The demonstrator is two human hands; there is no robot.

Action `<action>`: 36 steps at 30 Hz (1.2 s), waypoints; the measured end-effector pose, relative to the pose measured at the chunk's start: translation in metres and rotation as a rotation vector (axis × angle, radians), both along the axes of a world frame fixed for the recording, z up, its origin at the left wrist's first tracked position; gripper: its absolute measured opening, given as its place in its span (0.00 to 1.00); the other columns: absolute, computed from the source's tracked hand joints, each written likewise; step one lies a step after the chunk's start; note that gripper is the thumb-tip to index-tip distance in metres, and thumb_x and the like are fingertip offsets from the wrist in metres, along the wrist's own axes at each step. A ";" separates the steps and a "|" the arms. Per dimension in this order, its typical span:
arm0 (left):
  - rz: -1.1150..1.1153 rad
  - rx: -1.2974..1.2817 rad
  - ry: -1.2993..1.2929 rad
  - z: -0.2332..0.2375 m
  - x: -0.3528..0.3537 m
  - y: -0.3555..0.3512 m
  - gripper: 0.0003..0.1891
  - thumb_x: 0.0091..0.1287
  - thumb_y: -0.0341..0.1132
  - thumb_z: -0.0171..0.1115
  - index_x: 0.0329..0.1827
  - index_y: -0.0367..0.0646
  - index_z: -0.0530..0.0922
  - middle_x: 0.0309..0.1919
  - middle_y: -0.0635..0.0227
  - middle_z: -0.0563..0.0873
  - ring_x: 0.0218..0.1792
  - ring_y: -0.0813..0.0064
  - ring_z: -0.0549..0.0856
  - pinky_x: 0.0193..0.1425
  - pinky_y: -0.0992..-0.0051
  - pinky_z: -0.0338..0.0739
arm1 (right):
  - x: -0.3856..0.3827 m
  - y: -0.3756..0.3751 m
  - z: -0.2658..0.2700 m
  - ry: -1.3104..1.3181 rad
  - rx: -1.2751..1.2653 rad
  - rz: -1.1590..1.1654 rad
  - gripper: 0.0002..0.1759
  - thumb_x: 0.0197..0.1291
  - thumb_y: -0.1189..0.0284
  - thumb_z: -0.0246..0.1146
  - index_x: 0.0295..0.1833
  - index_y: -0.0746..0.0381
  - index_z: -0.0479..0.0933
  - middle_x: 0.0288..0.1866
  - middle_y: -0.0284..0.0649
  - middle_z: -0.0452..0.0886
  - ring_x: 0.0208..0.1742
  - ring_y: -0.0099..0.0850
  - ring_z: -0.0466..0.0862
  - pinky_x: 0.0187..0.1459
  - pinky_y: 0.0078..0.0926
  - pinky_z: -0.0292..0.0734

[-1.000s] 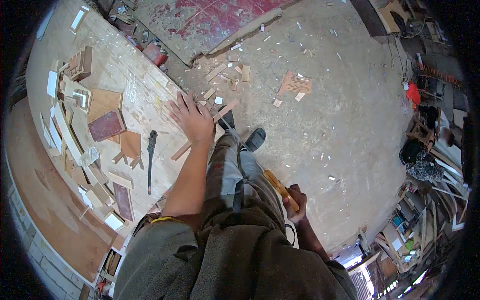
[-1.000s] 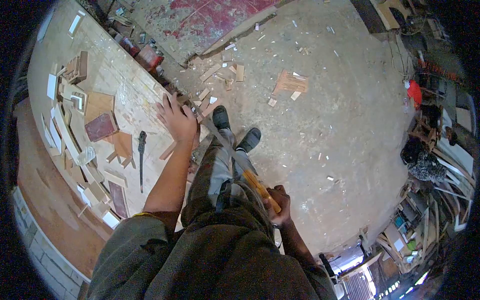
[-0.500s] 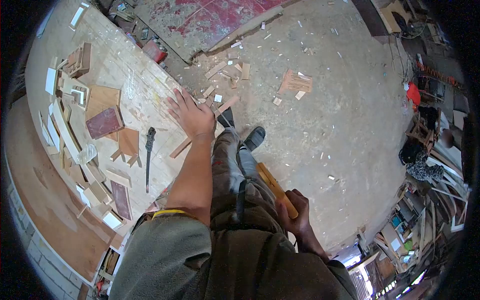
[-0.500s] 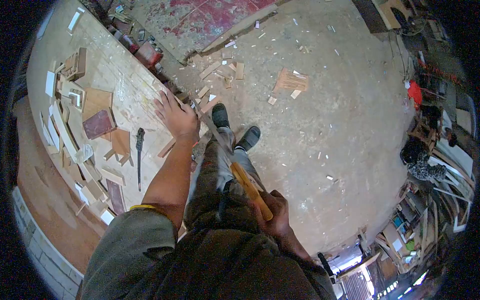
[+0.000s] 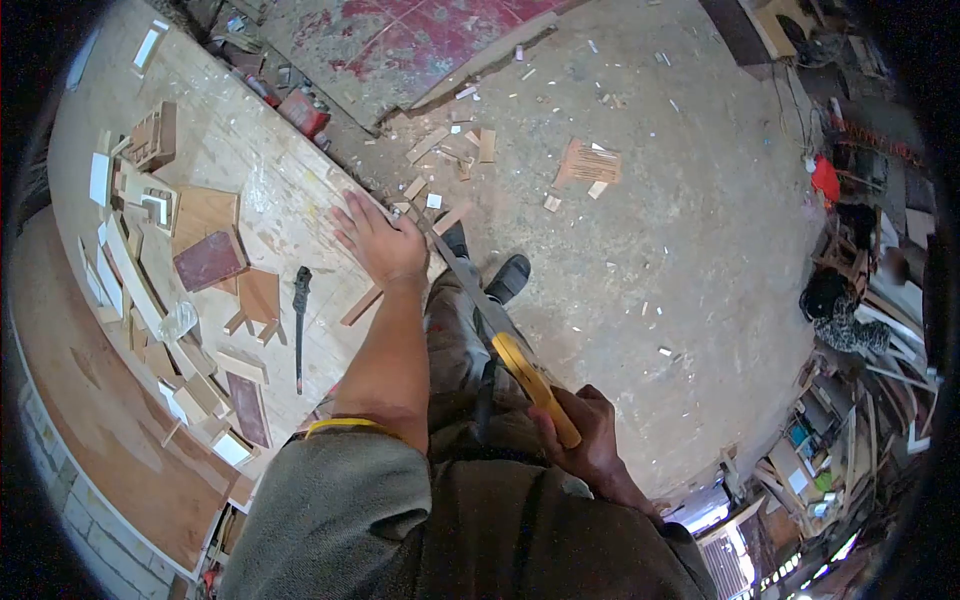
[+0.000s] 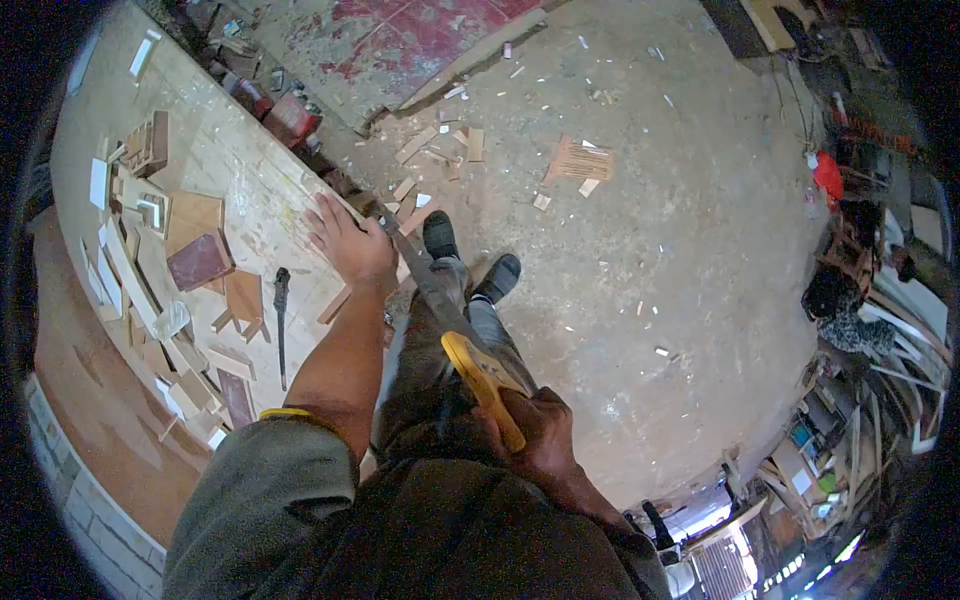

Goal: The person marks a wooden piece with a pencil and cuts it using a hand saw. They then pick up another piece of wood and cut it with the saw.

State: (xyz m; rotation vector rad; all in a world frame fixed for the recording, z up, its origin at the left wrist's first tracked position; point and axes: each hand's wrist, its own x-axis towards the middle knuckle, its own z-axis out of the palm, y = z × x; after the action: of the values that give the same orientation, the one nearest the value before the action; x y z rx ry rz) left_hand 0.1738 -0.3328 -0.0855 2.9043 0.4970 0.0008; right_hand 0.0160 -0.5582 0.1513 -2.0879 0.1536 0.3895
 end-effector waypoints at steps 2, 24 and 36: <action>0.005 -0.022 -0.014 -0.004 -0.001 0.002 0.41 0.61 0.38 0.53 0.81 0.34 0.58 0.84 0.58 0.55 0.84 0.47 0.46 0.86 0.48 0.35 | 0.002 -0.002 0.003 0.034 -0.007 0.017 0.06 0.61 0.72 0.69 0.37 0.64 0.82 0.25 0.43 0.81 0.18 0.40 0.75 0.28 0.35 0.69; 0.015 -0.054 0.024 -0.001 0.000 0.003 0.42 0.61 0.37 0.55 0.81 0.35 0.58 0.84 0.57 0.55 0.84 0.45 0.47 0.85 0.46 0.37 | 0.008 0.010 0.007 0.117 -0.011 0.047 0.08 0.62 0.73 0.69 0.43 0.66 0.83 0.28 0.47 0.84 0.18 0.41 0.77 0.29 0.36 0.69; 0.003 -0.054 -0.012 -0.003 -0.002 0.004 0.43 0.58 0.38 0.56 0.80 0.34 0.60 0.83 0.57 0.56 0.84 0.45 0.47 0.85 0.45 0.38 | 0.002 0.023 -0.022 0.164 -0.087 0.048 0.08 0.62 0.70 0.69 0.41 0.63 0.83 0.29 0.44 0.84 0.22 0.42 0.79 0.33 0.39 0.74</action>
State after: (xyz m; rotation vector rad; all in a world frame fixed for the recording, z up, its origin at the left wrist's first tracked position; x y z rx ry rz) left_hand 0.1716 -0.3291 -0.0881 2.8488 0.4918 0.0050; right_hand 0.0179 -0.5356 0.1294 -2.1478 0.2208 0.5932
